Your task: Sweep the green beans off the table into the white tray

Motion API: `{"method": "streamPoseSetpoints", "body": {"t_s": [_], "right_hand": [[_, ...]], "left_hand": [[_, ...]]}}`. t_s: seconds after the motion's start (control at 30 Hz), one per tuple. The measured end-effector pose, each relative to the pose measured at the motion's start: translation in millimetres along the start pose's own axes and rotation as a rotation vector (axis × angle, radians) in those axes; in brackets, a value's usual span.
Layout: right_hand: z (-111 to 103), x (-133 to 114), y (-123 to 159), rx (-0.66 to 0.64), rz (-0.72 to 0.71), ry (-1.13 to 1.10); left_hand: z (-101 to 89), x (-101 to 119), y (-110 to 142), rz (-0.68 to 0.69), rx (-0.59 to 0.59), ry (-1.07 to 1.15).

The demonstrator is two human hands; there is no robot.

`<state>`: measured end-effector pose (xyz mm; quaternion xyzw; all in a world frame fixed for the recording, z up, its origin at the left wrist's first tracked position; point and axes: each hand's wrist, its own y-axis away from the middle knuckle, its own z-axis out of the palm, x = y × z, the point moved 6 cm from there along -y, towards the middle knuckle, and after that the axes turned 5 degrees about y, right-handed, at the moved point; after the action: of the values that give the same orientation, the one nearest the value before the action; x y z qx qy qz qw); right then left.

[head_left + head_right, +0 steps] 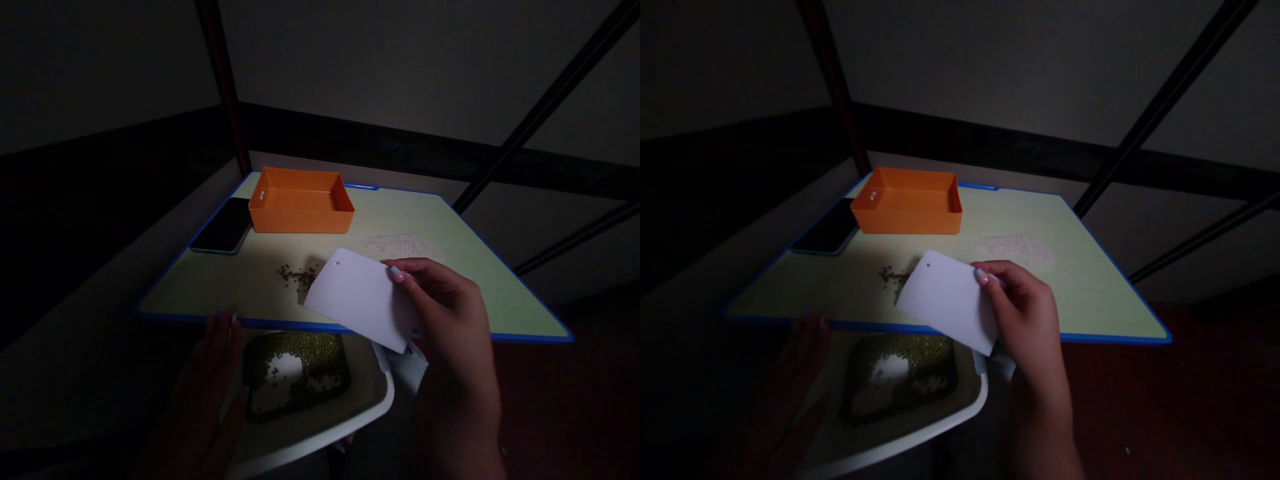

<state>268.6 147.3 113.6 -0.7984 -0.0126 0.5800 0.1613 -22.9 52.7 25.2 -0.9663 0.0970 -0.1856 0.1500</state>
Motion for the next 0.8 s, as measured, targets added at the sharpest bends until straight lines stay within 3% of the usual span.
{"method": "streamPoseSetpoints", "body": {"t_s": [0.17,0.43,0.6,0.8], "right_hand": [[18,-6,-1,-0.039,-0.047,0.097],[15,4,-10,0.075,-0.014,0.163],[14,-1,-7,0.118,-0.003,0.066],[46,-18,-2,-0.050,-0.164,0.064]], "left_hand": [[-2.7,1,2,-0.001,0.021,0.002],[-7.2,2,3,0.041,0.031,-0.048],[-3.0,-2,6,0.043,0.040,-0.081],[-6.7,9,3,-0.100,0.074,0.030]]}}
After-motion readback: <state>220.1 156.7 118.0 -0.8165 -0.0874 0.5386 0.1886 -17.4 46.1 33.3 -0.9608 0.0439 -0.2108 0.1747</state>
